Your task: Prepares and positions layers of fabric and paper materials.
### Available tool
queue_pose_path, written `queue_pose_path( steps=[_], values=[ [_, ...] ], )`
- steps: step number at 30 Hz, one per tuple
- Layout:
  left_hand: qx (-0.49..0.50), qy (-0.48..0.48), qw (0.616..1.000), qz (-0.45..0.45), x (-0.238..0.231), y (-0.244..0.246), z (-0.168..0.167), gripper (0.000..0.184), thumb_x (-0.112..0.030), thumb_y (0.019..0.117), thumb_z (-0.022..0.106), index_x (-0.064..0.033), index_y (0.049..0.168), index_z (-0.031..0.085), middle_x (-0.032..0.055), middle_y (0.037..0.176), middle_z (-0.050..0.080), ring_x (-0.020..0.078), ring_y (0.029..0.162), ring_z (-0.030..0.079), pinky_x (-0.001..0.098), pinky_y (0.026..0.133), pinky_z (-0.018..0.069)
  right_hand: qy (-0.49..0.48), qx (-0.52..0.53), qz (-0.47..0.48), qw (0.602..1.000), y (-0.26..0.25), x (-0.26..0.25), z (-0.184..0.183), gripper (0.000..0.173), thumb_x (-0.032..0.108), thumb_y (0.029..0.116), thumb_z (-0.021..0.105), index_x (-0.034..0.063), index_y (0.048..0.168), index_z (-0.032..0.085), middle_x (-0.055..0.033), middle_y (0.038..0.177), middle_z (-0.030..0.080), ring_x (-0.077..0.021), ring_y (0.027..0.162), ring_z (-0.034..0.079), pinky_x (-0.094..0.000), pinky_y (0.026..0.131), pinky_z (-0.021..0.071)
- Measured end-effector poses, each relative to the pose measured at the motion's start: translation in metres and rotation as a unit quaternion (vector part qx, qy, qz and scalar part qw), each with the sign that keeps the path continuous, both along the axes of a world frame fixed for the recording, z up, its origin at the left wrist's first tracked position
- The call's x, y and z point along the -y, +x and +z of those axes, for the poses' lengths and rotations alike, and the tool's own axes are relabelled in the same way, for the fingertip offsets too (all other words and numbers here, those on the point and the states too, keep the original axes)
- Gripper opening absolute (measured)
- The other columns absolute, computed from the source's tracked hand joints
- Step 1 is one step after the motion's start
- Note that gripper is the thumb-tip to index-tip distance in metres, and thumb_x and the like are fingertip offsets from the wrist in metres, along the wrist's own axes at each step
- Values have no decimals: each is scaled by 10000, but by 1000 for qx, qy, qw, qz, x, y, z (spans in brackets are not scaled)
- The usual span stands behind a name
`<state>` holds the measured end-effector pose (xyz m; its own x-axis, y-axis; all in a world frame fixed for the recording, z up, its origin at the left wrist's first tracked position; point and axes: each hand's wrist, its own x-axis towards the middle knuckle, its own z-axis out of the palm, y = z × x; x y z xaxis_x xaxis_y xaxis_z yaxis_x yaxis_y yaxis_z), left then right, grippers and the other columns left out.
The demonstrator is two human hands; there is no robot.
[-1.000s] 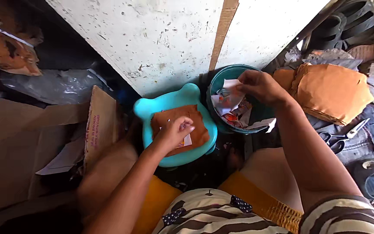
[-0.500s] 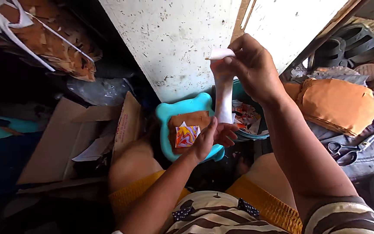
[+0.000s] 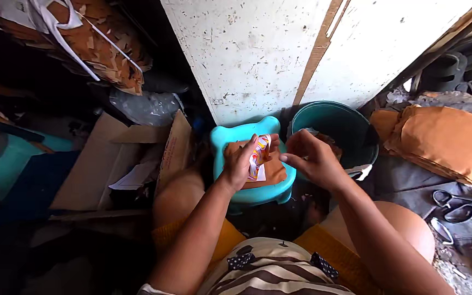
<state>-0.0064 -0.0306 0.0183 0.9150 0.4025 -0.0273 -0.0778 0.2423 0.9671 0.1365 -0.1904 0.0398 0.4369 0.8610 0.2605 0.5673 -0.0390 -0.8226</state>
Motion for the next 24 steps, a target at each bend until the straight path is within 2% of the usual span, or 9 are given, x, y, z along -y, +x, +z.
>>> queue_pose_path(
  steps=[3,7,9,12,15,17,19,21,24],
  values=[
    [-70,108,992,1,6,-4,5,612,-492,1094,248,-36,1317,589,69,1158,670,117,1080,641,364,975,538,0,-19,-45,999,-6,-28,-15,385,218,900,785,1,1120,555,-101,927,667,-174,781,666,-371,702,580],
    [-116,240,961,76,-7,-9,1,323,-267,1064,531,2,1156,684,98,1050,709,131,1008,668,380,949,538,14,-88,-30,996,-9,-48,-26,120,134,955,690,34,997,640,-48,846,679,-124,738,661,-342,704,580],
    [-83,214,965,129,-19,-14,-8,205,-146,998,635,31,1088,684,101,972,709,133,932,677,360,902,553,58,-151,-15,987,-13,-52,-29,65,127,945,649,66,946,625,-2,830,666,-85,754,651,-288,717,570],
    [-31,131,980,144,-28,-20,-3,153,-41,987,610,38,1117,621,83,948,677,104,866,660,306,823,568,153,-283,10,947,-22,-57,-33,100,15,890,604,89,935,555,2,868,689,-91,790,672,-284,736,586],
    [-4,136,984,118,-29,-20,4,216,-72,1048,493,54,1167,623,93,1031,681,99,938,654,308,881,553,148,-362,8,920,-29,-64,-27,224,49,947,567,79,1157,496,-7,857,681,-118,750,703,-309,714,624],
    [-10,161,981,108,-27,-20,5,257,-126,1056,484,51,1152,643,91,1024,675,104,939,641,323,889,538,130,-358,11,925,-30,-68,-26,326,57,956,580,70,1268,486,-5,836,691,-105,707,700,-277,670,617],
    [-29,210,970,120,-27,-18,0,238,-175,1010,608,49,1073,659,99,925,680,128,846,651,346,822,555,141,-314,15,939,-29,-69,-28,320,32,926,601,74,1238,545,27,790,681,-70,656,664,-238,625,589],
    [-45,270,951,145,-28,-21,1,253,-187,996,645,63,1024,663,122,861,677,159,785,656,366,774,564,175,-266,36,947,-27,-69,-30,303,23,922,596,86,1218,573,71,836,686,-51,711,671,-244,678,604],
    [-45,299,932,202,-25,-30,10,296,-154,1061,520,94,979,659,154,846,637,201,787,605,390,768,512,231,-284,69,928,-26,-76,-30,308,-48,944,532,104,1212,529,121,921,688,-40,821,687,-270,771,616]
  ],
)
